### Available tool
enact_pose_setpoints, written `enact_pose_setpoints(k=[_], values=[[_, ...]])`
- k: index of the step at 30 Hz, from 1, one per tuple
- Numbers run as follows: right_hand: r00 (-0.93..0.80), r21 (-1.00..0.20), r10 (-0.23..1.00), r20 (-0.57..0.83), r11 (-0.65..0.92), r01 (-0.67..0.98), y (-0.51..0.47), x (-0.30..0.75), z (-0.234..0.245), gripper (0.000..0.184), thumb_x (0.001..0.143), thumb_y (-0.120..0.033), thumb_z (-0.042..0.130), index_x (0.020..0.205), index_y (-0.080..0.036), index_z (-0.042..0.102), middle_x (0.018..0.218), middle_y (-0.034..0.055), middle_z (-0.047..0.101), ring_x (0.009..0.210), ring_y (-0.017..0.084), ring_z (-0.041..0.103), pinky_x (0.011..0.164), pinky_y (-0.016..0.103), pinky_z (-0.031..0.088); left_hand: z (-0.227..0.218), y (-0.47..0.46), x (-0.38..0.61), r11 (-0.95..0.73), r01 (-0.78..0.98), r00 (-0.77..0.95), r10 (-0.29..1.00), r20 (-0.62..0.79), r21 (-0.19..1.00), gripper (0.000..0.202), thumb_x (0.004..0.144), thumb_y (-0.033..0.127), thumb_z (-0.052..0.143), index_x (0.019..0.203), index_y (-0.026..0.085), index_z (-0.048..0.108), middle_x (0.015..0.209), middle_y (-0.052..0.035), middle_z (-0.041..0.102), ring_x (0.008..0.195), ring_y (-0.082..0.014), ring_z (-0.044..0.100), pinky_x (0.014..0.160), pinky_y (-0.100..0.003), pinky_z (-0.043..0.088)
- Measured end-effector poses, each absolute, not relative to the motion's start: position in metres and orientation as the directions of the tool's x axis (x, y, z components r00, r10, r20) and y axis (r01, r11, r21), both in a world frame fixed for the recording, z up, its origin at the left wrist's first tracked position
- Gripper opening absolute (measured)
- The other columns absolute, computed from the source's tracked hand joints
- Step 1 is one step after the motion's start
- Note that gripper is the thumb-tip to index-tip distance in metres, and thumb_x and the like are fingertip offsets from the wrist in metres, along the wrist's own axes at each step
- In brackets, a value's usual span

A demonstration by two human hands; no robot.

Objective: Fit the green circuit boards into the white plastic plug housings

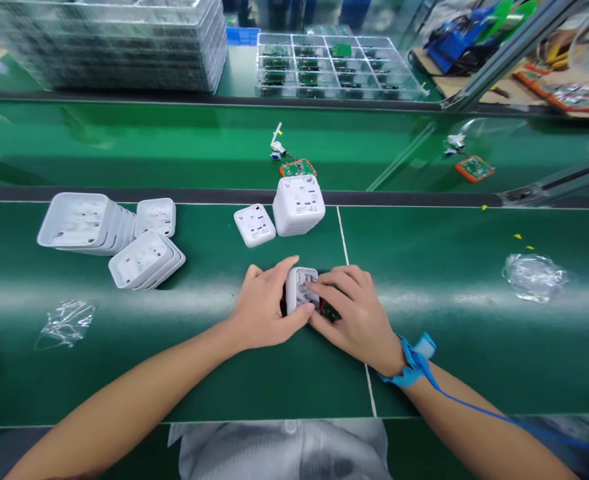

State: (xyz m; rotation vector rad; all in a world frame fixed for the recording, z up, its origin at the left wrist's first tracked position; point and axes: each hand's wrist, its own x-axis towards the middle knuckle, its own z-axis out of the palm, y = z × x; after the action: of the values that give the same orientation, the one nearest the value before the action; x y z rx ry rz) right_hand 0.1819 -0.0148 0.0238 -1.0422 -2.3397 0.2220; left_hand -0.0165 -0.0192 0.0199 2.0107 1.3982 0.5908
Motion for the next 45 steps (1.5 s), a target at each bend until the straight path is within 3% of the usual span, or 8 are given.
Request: enact_pose_setpoints(k=[3, 7, 13, 20, 27, 33, 40, 45], values=[[-0.509, -0.460, 0.730, 0.456, 0.683, 0.568, -0.014, 0.181, 0.016, 0.007, 0.090, -0.018, 0.066, 0.097, -0.020, 0.066, 0.091, 0.0059, 0.072, 0.088, 0.023, 0.061, 0.076, 0.040, 0.046, 0.023, -0.018, -0.017, -0.296, 0.660, 0.421, 0.907, -0.014, 0.690, 0.087, 0.072, 0.057, 0.075, 0.141, 0.020, 0.036, 0.108, -0.0050, 0.071, 0.093, -0.0278, 0.066, 0.085, -0.042, 0.032], [-0.465, -0.546, 0.749, 0.472, 0.662, 0.513, -0.014, 0.177, 0.012, 0.009, 0.090, -0.013, 0.064, 0.094, -0.021, 0.063, 0.089, 0.0050, 0.072, 0.081, 0.020, 0.062, 0.072, 0.036, 0.048, 0.022, -0.015, -0.016, -0.272, 0.664, 0.413, 0.910, -0.038, 0.696, 0.075, 0.066, 0.054, 0.079, 0.126, 0.024, 0.043, 0.104, -0.0010, 0.071, 0.090, -0.0261, 0.067, 0.083, -0.040, 0.031], [-0.396, -0.620, 0.790, 0.468, 0.613, 0.489, -0.014, 0.169, 0.010, 0.015, 0.087, -0.007, 0.059, 0.089, -0.022, 0.061, 0.087, 0.0041, 0.070, 0.081, 0.019, 0.063, 0.074, 0.034, 0.051, 0.015, -0.017, -0.013, -0.226, 0.678, 0.348, 0.937, -0.034, 0.699, 0.076, 0.060, 0.052, 0.082, 0.119, 0.025, 0.042, 0.107, -0.0011, 0.071, 0.086, -0.0247, 0.067, 0.085, -0.041, 0.032], [-0.354, -0.637, 0.814, 0.460, 0.580, 0.508, -0.013, 0.165, 0.010, 0.017, 0.084, -0.004, 0.057, 0.078, -0.020, 0.055, 0.078, 0.0034, 0.063, 0.075, 0.017, 0.059, 0.067, 0.031, 0.047, 0.012, -0.018, -0.011, -0.213, 0.681, 0.322, 0.946, -0.025, 0.701, 0.074, 0.058, 0.056, 0.080, 0.113, 0.025, 0.041, 0.098, -0.0002, 0.071, 0.080, -0.0246, 0.066, 0.085, -0.042, 0.033], [-0.321, -0.631, 0.825, 0.466, 0.564, 0.534, -0.012, 0.163, 0.010, 0.021, 0.083, -0.003, 0.058, 0.070, -0.020, 0.052, 0.071, -0.0001, 0.050, 0.066, 0.014, 0.049, 0.059, 0.029, 0.038, 0.010, -0.018, -0.009, -0.219, 0.701, 0.309, 0.951, -0.012, 0.678, 0.066, 0.061, 0.047, 0.076, 0.111, 0.024, 0.040, 0.095, -0.0002, 0.071, 0.076, -0.0241, 0.066, 0.083, -0.043, 0.033], [-0.373, -0.660, 0.825, 0.425, 0.564, 0.496, -0.013, 0.164, 0.014, 0.021, 0.086, -0.003, 0.055, 0.073, -0.020, 0.056, 0.076, 0.0021, 0.056, 0.071, 0.015, 0.052, 0.064, 0.030, 0.041, 0.011, -0.017, -0.007, -0.194, 0.712, 0.291, 0.956, -0.032, 0.675, 0.065, 0.058, 0.047, 0.075, 0.108, 0.024, 0.040, 0.088, 0.0011, 0.070, 0.074, -0.0249, 0.066, 0.081, -0.043, 0.034], [-0.472, -0.612, 0.786, 0.399, 0.612, 0.502, -0.013, 0.166, 0.015, 0.021, 0.091, -0.006, 0.052, 0.075, -0.019, 0.055, 0.082, 0.0052, 0.059, 0.077, 0.018, 0.052, 0.069, 0.033, 0.042, 0.011, -0.016, -0.007, -0.184, 0.721, 0.283, 0.958, -0.041, 0.668, 0.063, 0.057, 0.047, 0.073, 0.106, 0.025, 0.041, 0.085, 0.0015, 0.068, 0.073, -0.0261, 0.067, 0.081, -0.043, 0.035], [-0.484, -0.619, 0.797, 0.361, 0.593, 0.515, -0.010, 0.165, 0.016, 0.022, 0.090, -0.006, 0.051, 0.073, -0.020, 0.051, 0.077, 0.0032, 0.054, 0.076, 0.018, 0.048, 0.069, 0.034, 0.038, 0.011, -0.016, -0.007, -0.186, 0.724, 0.280, 0.959, -0.037, 0.665, 0.066, 0.055, 0.044, 0.073, 0.109, 0.024, 0.040, 0.085, 0.0019, 0.068, 0.074, -0.0269, 0.067, 0.081, -0.043, 0.035]])
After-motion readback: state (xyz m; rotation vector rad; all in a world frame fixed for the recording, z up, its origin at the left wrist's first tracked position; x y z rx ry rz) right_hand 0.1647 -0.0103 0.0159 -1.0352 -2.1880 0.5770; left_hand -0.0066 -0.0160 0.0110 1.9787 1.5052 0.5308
